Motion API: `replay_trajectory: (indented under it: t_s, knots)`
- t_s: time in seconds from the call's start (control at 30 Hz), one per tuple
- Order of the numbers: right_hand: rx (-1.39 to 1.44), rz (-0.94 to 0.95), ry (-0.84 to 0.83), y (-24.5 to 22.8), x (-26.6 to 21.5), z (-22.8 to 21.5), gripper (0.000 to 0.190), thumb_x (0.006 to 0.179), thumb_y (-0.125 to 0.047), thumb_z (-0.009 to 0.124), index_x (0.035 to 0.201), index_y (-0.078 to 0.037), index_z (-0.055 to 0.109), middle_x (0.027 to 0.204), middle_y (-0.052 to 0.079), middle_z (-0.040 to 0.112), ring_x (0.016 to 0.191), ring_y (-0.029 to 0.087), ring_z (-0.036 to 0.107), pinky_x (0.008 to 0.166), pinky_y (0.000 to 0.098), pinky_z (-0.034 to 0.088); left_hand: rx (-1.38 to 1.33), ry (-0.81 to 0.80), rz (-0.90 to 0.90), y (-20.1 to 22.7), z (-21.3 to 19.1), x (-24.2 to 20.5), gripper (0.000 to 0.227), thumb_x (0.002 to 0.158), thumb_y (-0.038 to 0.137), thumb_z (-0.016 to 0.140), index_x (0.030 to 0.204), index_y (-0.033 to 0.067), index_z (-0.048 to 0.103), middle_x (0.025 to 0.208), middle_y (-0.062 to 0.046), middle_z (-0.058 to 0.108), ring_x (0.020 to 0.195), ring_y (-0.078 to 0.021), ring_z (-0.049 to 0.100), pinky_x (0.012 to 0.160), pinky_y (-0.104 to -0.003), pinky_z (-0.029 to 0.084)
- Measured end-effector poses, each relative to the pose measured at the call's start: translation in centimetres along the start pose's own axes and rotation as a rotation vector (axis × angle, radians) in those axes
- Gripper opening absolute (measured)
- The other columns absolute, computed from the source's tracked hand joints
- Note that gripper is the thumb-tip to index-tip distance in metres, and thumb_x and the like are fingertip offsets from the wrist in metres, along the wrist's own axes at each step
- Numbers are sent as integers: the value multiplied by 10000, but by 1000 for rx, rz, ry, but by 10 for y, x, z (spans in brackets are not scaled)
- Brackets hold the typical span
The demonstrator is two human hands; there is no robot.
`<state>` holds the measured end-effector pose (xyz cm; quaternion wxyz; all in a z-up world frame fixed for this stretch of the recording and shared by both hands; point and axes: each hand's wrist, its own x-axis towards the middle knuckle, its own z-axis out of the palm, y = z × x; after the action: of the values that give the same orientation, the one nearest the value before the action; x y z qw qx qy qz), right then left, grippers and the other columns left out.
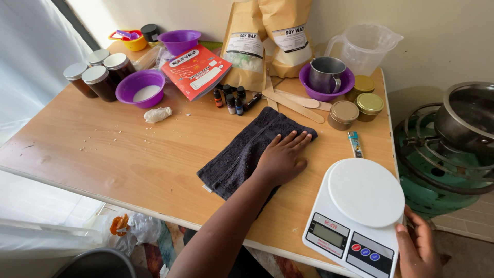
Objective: Cleaning a workspace table with a cloth and setting up a digital scale for candle making.
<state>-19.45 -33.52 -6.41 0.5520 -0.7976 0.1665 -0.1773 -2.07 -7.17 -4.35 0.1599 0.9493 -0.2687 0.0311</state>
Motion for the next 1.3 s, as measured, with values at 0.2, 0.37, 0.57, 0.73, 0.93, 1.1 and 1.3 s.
replay_trajectory:
  t_s: [0.2,0.37,0.57,0.73,0.93,1.1,1.3]
  knots:
    - [103,27,9,6,3,-1,444,919,-69,473,1360,-13,478,1258,176,563,1106,209,511,898,299,382,-22,3,8,4,-4,-23,654,894,397,349,1494,186,195,1551,-6,230,1436,-208,178,1128,-423,127]
    - [40,123,-56,-11,2,-5,472,903,-129,465,1365,-31,460,1345,140,527,1148,213,496,894,350,390,-62,45,-44,-9,-14,-42,681,871,433,406,1474,151,266,1524,-20,292,1412,-181,241,1116,-400,158]
    - [83,47,-61,4,6,-5,467,897,-91,462,1357,-19,444,1365,170,505,1192,217,480,949,334,375,40,101,-123,-44,-18,-75,691,868,478,454,1468,176,289,1520,15,304,1403,-162,253,1103,-377,170]
    - [77,36,-78,5,7,-6,485,893,-127,458,1363,-10,428,1384,169,491,1217,218,470,963,334,366,62,79,-329,-77,-42,-105,740,859,561,446,1471,186,267,1537,-2,253,1424,-183,187,1119,-429,117]
    - [112,-10,-72,14,8,-4,470,903,-91,452,1355,31,413,1389,190,477,1254,228,451,998,340,358,101,105,-563,-109,-51,-118,606,895,438,359,1462,232,293,1549,44,221,1435,-166,160,1121,-483,114]
    - [49,25,-68,2,6,-4,456,910,-77,454,1349,39,422,1379,193,481,1246,258,458,980,379,370,150,76,-554,-93,-41,-113,556,932,363,347,1467,228,276,1552,42,207,1440,-185,132,1123,-495,104]
    - [-36,124,-62,-8,4,-4,463,919,-147,464,1374,-61,461,1354,127,519,1127,240,508,892,375,390,144,-3,-370,-30,-13,-81,581,896,288,383,1451,136,300,1544,1,229,1436,-216,139,1124,-454,108]
